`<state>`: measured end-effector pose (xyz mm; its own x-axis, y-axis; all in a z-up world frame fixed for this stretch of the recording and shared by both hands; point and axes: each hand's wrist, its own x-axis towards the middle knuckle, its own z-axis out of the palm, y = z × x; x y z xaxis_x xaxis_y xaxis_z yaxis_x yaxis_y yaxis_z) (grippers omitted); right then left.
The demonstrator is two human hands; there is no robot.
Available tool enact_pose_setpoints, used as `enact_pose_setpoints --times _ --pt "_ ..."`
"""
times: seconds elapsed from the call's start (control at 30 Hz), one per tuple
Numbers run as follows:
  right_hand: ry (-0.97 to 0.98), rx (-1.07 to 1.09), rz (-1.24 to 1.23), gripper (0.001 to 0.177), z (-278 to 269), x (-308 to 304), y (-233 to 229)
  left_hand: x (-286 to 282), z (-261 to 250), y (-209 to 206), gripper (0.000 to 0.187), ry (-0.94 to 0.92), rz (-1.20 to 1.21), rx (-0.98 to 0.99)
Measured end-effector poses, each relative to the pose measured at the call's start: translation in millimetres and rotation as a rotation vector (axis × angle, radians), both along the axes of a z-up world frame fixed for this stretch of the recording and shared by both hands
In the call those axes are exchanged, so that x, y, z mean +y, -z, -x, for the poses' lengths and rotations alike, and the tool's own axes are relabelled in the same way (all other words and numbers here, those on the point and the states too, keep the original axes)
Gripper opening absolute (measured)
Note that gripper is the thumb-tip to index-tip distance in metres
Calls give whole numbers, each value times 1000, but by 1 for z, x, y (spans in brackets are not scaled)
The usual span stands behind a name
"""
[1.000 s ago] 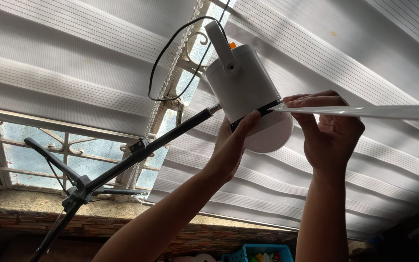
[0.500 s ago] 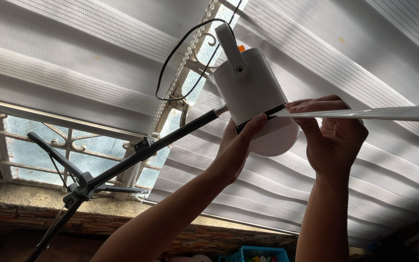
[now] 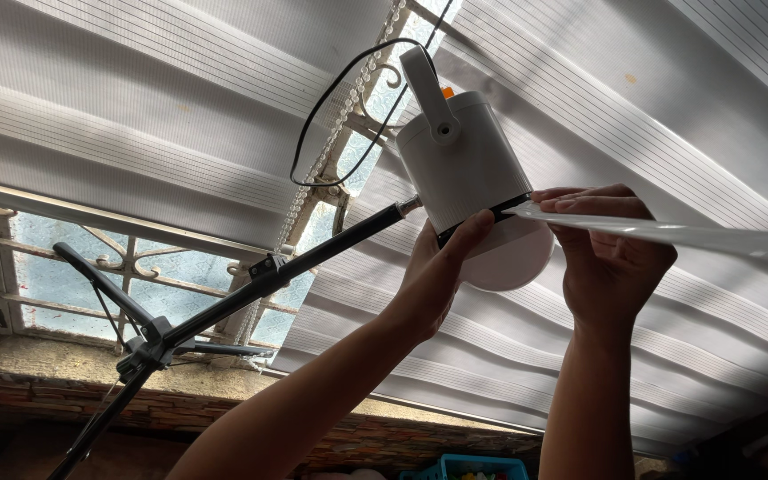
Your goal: The person attaches white plastic fan blades to a ceiling fan motor mounted on a tripod. They align each blade with the motor housing and secure it by hand, repeating the process for multiple blades.
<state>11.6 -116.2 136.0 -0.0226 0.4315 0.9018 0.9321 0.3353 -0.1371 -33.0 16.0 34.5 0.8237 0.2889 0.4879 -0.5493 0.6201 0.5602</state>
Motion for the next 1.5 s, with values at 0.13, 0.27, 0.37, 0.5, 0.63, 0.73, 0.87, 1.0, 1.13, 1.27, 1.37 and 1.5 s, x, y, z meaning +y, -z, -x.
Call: enact_pose_setpoints --times 0.13,0.27,0.37,0.5,0.63,0.73,0.87,1.0,1.13,1.27,1.37,1.5 --pt "7 -29 8 9 1 -1 -2 0 2 -1 101 17 18 8" --pt "87 -130 23 10 7 -3 -6 1 5 -3 95 28 37 4" --pt "146 -181 67 10 12 -4 -10 -1 6 -3 92 24 42 -9" --pt "157 -156 102 8 12 -4 -13 -2 8 -2 90 5 47 -15" --pt "164 -98 136 12 9 -1 -19 -6 10 -6 91 -11 84 -18" --pt "232 -100 153 24 14 0 -21 -6 15 -5 93 -14 108 -4" --pt "199 -38 99 27 15 7 -19 -5 18 -7 96 -33 127 -25" --pt "311 -71 80 21 11 7 -12 -5 14 -7 97 -58 111 15" --pt "405 -41 96 22 11 11 -8 -3 12 -6 97 -57 124 20" --pt "405 17 94 27 10 13 -7 4 7 -7 96 -44 95 65" --pt "522 -47 31 24 6 14 6 8 7 -8 94 -13 100 25" --pt "417 135 -204 48 -8 26 47 3 3 -6 89 56 177 -34"
